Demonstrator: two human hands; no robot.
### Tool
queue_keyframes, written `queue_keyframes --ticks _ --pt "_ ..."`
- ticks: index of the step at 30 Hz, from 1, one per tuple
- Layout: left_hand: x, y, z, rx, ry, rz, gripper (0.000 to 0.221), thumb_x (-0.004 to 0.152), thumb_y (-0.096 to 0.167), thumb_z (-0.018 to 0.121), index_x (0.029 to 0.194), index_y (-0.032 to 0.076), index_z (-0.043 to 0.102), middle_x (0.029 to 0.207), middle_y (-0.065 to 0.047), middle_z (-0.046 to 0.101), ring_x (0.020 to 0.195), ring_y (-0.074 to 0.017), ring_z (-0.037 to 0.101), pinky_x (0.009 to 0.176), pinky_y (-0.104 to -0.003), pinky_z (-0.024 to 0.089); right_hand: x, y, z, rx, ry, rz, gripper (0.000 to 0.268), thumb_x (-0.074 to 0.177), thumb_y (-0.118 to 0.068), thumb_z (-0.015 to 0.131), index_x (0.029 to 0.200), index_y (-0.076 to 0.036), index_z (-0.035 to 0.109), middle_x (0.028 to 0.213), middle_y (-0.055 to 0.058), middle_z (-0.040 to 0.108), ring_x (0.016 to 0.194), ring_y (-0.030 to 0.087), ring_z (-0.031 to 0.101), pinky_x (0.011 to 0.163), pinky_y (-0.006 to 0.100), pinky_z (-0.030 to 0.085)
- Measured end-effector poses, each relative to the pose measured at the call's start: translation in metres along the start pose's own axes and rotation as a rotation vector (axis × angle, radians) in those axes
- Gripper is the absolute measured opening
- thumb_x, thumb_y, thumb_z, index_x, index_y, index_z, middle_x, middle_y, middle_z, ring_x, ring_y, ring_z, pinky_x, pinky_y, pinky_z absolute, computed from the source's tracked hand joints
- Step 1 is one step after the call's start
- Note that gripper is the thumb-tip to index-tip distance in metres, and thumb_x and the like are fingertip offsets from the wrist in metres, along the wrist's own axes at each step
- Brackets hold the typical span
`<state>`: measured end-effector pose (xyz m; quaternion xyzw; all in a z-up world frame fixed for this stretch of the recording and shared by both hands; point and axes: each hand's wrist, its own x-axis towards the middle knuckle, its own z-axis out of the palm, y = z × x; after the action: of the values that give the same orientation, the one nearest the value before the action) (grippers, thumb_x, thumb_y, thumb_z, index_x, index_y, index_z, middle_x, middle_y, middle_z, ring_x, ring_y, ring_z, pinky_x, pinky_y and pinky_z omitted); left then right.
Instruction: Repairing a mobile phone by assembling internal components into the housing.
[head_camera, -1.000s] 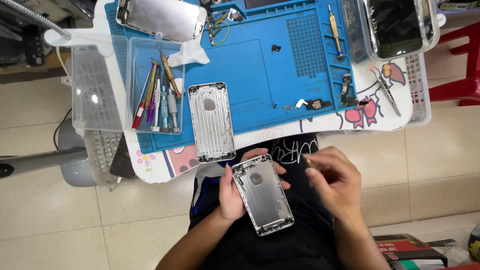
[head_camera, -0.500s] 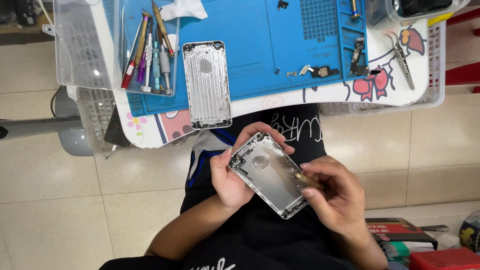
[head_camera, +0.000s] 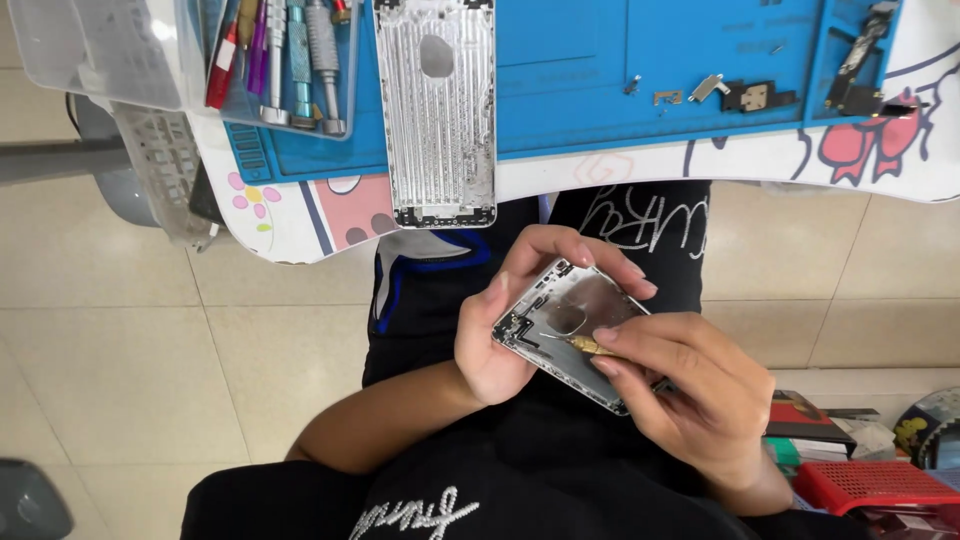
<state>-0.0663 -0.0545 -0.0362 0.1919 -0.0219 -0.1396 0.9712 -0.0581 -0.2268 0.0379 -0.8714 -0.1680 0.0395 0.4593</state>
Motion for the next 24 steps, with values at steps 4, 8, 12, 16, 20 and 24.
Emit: queue_keyframes --ticks 4,8,12,16,20,24 --pt "0.002 -0.002 0.000 -0.013 0.027 -0.033 0.047 0.113 0.047 0.036 0.133 0.006 0.045 0.125 -0.022 0.056 0.119 -0.0292 0.057 0.106 -0.043 0.047 0.015 -0.008 0.004 -0.039 -0.027 -0.036 0.025 0.083 -0.003 0.084 0.106 -0.005 0.072 0.094 0.006 0.071 0.081 0.013 0.071 0.066 0.022 0.056" --pt "0.005 -0.003 0.001 -0.055 0.054 -0.041 0.046 0.112 0.046 0.038 0.131 0.005 0.045 0.124 -0.022 0.056 0.119 -0.0298 0.058 0.109 -0.044 0.046 0.023 -0.009 0.007 -0.053 -0.027 -0.033 0.024 0.083 0.000 0.084 0.104 -0.004 0.073 0.091 0.006 0.070 0.076 0.011 0.069 0.064 0.023 0.054" --pt "0.006 -0.004 0.004 -0.080 0.078 -0.049 0.047 0.110 0.044 0.040 0.135 0.005 0.044 0.124 -0.021 0.056 0.119 -0.0303 0.057 0.109 -0.045 0.046 0.024 -0.006 0.006 -0.050 -0.010 -0.007 0.022 0.083 0.001 0.084 0.102 -0.004 0.074 0.089 0.006 0.070 0.071 0.009 0.067 0.061 0.022 0.053" --pt "0.008 -0.005 0.001 -0.063 0.072 -0.053 0.047 0.110 0.045 0.040 0.135 0.005 0.045 0.123 -0.021 0.057 0.119 -0.0311 0.058 0.107 -0.045 0.047 0.025 -0.002 0.005 -0.038 -0.021 -0.004 0.023 0.083 0.000 0.084 0.103 -0.004 0.074 0.089 0.006 0.070 0.071 0.009 0.067 0.061 0.022 0.053" --pt "0.008 -0.005 0.001 -0.077 0.074 -0.060 0.047 0.110 0.045 0.040 0.135 0.005 0.045 0.122 -0.020 0.056 0.120 -0.0315 0.057 0.108 -0.045 0.046 0.026 -0.002 0.005 -0.027 -0.032 -0.003 0.022 0.084 0.000 0.084 0.103 -0.005 0.074 0.090 0.005 0.069 0.072 0.009 0.067 0.062 0.022 0.053" --pt "0.008 -0.003 0.001 -0.095 0.079 -0.066 0.046 0.110 0.044 0.041 0.135 0.006 0.045 0.122 -0.020 0.056 0.121 -0.0321 0.057 0.109 -0.046 0.046 0.026 -0.001 0.006 -0.039 -0.029 0.003 0.022 0.083 0.000 0.084 0.102 -0.005 0.075 0.089 0.005 0.070 0.071 0.009 0.067 0.061 0.022 0.053"
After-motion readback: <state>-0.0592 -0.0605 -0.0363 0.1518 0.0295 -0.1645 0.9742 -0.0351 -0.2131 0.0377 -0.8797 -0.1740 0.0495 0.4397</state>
